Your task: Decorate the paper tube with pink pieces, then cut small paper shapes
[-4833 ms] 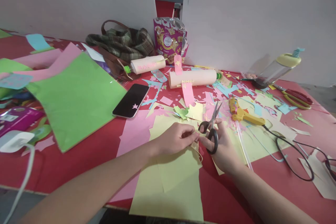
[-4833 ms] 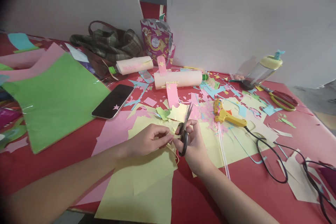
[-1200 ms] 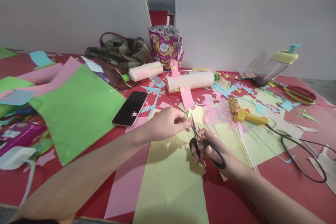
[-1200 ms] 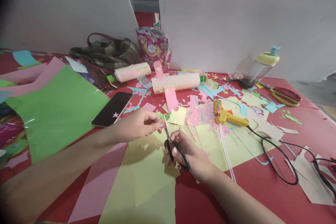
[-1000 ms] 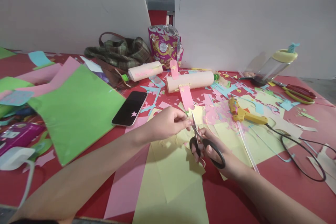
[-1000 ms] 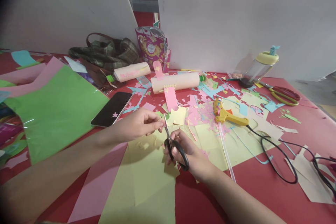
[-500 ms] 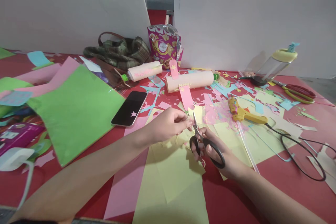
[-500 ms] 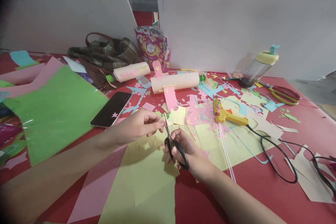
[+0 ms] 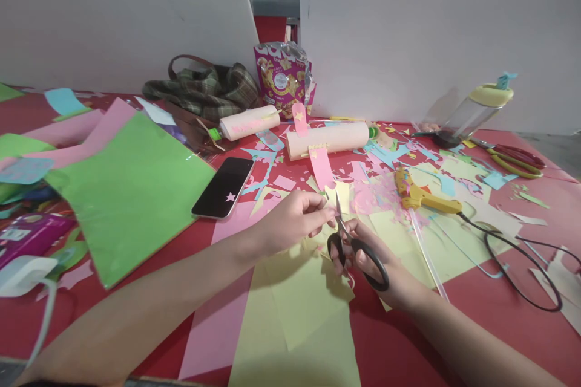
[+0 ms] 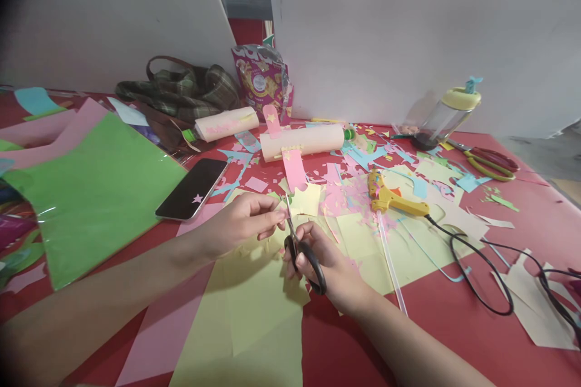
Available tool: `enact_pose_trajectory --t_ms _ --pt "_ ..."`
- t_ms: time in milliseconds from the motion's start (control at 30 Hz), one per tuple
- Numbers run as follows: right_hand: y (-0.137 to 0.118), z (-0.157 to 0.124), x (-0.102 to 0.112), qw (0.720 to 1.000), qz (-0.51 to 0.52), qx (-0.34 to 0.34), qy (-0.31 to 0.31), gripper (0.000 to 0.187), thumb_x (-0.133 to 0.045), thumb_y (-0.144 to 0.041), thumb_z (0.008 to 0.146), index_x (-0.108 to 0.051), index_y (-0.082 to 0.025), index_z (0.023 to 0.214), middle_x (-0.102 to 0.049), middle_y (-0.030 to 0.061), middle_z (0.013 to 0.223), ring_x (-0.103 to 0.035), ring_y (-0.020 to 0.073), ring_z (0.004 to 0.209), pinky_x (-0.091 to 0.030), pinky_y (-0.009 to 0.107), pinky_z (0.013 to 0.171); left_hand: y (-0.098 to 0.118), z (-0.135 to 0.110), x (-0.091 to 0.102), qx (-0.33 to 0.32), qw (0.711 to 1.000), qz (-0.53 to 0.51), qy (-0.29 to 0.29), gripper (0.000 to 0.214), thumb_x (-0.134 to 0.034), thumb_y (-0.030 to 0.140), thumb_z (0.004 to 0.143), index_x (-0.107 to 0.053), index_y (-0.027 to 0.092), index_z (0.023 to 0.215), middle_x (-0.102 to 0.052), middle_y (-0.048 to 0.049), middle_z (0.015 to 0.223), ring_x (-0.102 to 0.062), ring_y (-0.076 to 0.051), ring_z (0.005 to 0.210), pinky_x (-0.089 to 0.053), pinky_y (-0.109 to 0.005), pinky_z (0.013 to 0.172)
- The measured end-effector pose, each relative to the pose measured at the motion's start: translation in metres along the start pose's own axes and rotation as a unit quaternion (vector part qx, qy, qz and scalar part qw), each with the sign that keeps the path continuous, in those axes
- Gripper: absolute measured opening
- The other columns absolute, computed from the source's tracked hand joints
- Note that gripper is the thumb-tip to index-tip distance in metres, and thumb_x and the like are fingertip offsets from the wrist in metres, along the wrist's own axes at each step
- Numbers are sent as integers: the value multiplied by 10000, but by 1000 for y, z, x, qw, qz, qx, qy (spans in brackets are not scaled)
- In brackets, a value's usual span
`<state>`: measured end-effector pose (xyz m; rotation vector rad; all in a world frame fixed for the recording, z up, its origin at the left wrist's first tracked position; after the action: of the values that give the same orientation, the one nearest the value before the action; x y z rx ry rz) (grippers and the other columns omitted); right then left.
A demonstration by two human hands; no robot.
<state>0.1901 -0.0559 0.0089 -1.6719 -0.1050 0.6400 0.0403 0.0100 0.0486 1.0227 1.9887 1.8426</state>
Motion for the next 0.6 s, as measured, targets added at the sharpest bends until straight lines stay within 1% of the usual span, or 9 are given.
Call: enact_pose_trajectory --t_ms 167,433,600 --pt "2 0 1 1000 2 4 1 288 -504 -423 755 -328 -222 861 -454 7 786 -467 105 647 -362 246 555 -2 0 -4 -10 1000 -18 17 262 -390 332 786 -505 149 636 -375 50 496 -369 -64 460 -294 -199 466" --pt "4 -1 2 1000 -6 2 16 314 -510 -444 741 -330 -221 871 -470 13 775 -460 118 657 -350 250 564 -1 0 -9 -43 999 -29 12 266 -361 254 794 -403 150 553 -361 50 510 -378 -65 492 -300 -212 506" --pt "4 -1 1 1000 -11 6 17 308 -504 -444 745 -331 -218 864 -469 15 774 -454 119 652 -354 252 558 -3 -1 -13 -32 997 -62 20 290 -355 285 797 -379 157 538 -355 51 506 -384 -66 478 -309 -215 498"
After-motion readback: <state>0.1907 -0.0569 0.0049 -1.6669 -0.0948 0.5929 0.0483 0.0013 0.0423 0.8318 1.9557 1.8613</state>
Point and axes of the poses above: each hand's wrist, its own z-axis towards the middle knuckle, its own x-axis out of the back of the hand, y = z × x, the point moved 1 cm from there along z, towards the middle knuckle
